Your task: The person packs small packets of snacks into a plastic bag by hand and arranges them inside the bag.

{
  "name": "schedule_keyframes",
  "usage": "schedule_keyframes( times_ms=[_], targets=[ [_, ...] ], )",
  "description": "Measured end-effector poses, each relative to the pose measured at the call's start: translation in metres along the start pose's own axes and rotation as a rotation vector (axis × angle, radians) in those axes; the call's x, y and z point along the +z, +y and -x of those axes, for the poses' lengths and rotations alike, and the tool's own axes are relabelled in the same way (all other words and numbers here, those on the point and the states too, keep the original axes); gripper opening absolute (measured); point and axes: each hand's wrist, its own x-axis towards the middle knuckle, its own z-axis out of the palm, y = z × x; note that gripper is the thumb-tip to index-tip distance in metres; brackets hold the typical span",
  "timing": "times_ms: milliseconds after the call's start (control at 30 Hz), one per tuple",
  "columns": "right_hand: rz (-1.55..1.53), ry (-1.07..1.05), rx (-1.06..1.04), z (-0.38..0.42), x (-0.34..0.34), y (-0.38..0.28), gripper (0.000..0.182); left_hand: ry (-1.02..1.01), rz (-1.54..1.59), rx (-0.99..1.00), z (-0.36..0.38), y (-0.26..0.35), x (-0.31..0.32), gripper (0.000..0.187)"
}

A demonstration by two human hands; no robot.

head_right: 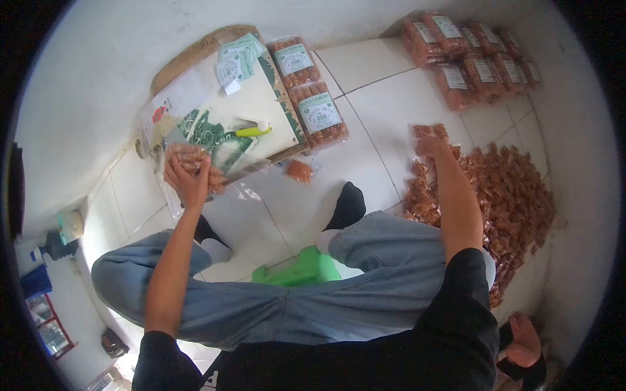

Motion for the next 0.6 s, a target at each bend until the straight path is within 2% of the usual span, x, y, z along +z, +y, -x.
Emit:
schedule_keyframes(
  times_ms=[67, 200, 267, 333, 367, 500, 567, 600],
  targets=[
    [0.109, 0.097, -0.032, -0.009, 0.018, 0.015, 0.041, 0.004, -0.018, -0.010, -0.001, 0.000, 0.001, 0.112],
    [0.223, 0.473, -0.174, -0.054, 0.074, 0.045, 0.043, 0.003, 0.003, -0.022, -0.001, 0.003, -0.003, 0.112],
    [0.197, 0.601, -0.266, -0.063, 0.097, 0.050, 0.044, 0.007, 0.008, 0.001, 0.000, 0.004, -0.004, 0.112],
    [0.117, 0.641, -0.402, -0.062, 0.112, 0.049, 0.047, 0.008, 0.003, -0.013, 0.001, 0.005, -0.003, 0.112],
    [0.028, 0.676, -0.536, -0.063, 0.113, 0.047, 0.051, 0.008, -0.004, -0.020, 0.000, 0.005, -0.003, 0.111],
    [-0.076, 0.528, -0.505, -0.035, 0.107, -0.010, 0.053, 0.010, 0.008, -0.047, 0.003, 0.009, -0.005, 0.110],
    [-0.409, 0.196, -0.680, -0.037, 0.109, -0.032, 0.060, 0.007, -0.005, -0.047, 0.002, 0.010, -0.005, 0.110],
    [-0.405, 0.196, -0.682, -0.027, 0.103, -0.045, 0.060, 0.013, -0.021, -0.041, 0.001, 0.007, -0.003, 0.111]
  ],
)
